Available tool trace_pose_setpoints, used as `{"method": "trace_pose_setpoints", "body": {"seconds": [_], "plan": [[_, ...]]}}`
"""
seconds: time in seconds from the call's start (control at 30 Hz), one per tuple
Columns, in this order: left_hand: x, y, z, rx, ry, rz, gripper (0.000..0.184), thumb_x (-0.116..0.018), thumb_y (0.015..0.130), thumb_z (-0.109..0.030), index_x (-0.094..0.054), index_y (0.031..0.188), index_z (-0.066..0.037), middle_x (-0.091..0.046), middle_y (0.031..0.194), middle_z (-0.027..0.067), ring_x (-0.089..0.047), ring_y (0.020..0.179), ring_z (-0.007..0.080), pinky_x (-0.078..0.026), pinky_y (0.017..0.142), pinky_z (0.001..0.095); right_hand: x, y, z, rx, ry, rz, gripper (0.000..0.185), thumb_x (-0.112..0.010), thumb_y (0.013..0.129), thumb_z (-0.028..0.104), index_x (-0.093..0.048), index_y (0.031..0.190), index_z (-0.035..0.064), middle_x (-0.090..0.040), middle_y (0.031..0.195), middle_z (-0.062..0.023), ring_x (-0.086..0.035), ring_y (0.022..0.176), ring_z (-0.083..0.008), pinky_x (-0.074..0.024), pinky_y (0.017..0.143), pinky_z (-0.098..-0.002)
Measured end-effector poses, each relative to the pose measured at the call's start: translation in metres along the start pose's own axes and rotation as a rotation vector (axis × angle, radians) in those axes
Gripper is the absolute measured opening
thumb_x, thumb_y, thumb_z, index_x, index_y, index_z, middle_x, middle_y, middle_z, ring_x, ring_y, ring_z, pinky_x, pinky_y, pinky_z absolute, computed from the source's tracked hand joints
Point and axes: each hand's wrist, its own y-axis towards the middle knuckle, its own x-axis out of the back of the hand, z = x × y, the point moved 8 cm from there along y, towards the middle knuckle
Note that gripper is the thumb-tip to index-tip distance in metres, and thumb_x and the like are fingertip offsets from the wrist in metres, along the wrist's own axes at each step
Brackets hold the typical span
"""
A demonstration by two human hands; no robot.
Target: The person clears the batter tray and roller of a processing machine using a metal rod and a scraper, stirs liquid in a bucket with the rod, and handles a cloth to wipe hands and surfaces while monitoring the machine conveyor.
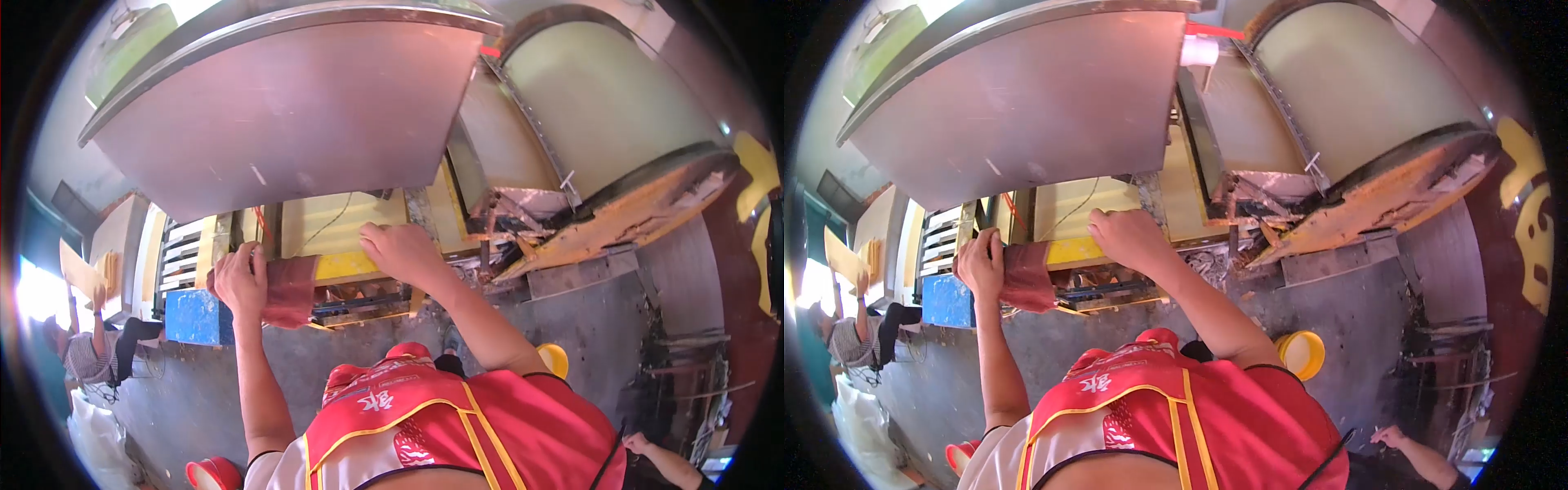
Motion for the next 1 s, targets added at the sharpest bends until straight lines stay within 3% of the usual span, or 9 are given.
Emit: {"method": "trace_pose_setpoints", "body": {"seconds": [0.17, 0.23, 0.57, 0.63, 1.0], "plan": [[-0.004, -0.002, 0.002, -0.016, 0.026, 0.039, 0.015, -0.059, 0.095, -0.024, -0.07, 0.096, -0.014, -0.065, 0.075, 0.0107, -0.063, 0.078, 0.0311, -0.047, 0.075, 0.0429, -0.001, 0.0, -0.001, 0.013, 0.032, -0.014, 0.022, -0.056, 0.094, 0.029, -0.061, 0.094, 0.0069, -0.065, 0.065, -0.0145, -0.067, 0.063, -0.0354, -0.0523, 0.059, -0.0472], [-0.002, -0.001, 0.0, -0.018, 0.019, 0.038, 0.015, -0.058, 0.095, -0.024, -0.068, 0.092, -0.013, -0.064, 0.073, 0.01, -0.062, 0.076, 0.0306, -0.046, 0.075, 0.0427, -0.005, 0.0, -0.004, -0.03, 0.029, 0.043, 0.024, -0.054, 0.096, 0.032, -0.063, 0.102, 0.0104, -0.068, 0.072, -0.014, -0.067, 0.07, -0.0356, -0.0519, 0.065, -0.0481], [-0.001, -0.003, 0.002, -0.009, 0.015, 0.088, 0.019, -0.054, 0.097, -0.026, -0.066, 0.093, -0.012, -0.063, 0.077, 0.012, -0.06, 0.079, 0.0338, -0.046, 0.076, 0.0449, -0.004, 0.001, -0.001, 0.001, -0.001, -0.014, 0.025, -0.054, 0.095, 0.031, -0.063, 0.095, 0.0076, -0.067, 0.07, -0.0148, -0.066, 0.067, -0.0365, -0.0516, 0.063, -0.0483], [0.001, -0.004, 0.001, 0.0, 0.021, 0.079, 0.019, -0.054, 0.097, -0.025, -0.066, 0.091, -0.011, -0.064, 0.077, 0.0112, -0.061, 0.079, 0.0324, -0.046, 0.078, 0.0439, -0.006, 0.001, -0.001, -0.019, 0.013, 0.022, 0.024, -0.054, 0.096, 0.032, -0.064, 0.101, 0.0114, -0.069, 0.077, -0.0139, -0.067, 0.073, -0.0357, -0.0514, 0.065, -0.0477], [0.003, -0.003, -0.002, -0.05, 0.006, 0.04, 0.019, -0.054, 0.096, -0.023, -0.065, 0.087, -0.01, -0.063, 0.074, 0.0108, -0.061, 0.076, 0.0308, -0.045, 0.077, 0.0427, 0.002, 0.001, 0.006, -0.012, 0.018, -0.017, 0.025, -0.054, 0.096, 0.03, -0.065, 0.096, 0.0071, -0.067, 0.07, -0.0161, -0.067, 0.068, -0.037, -0.0523, 0.065, -0.0491]]}}
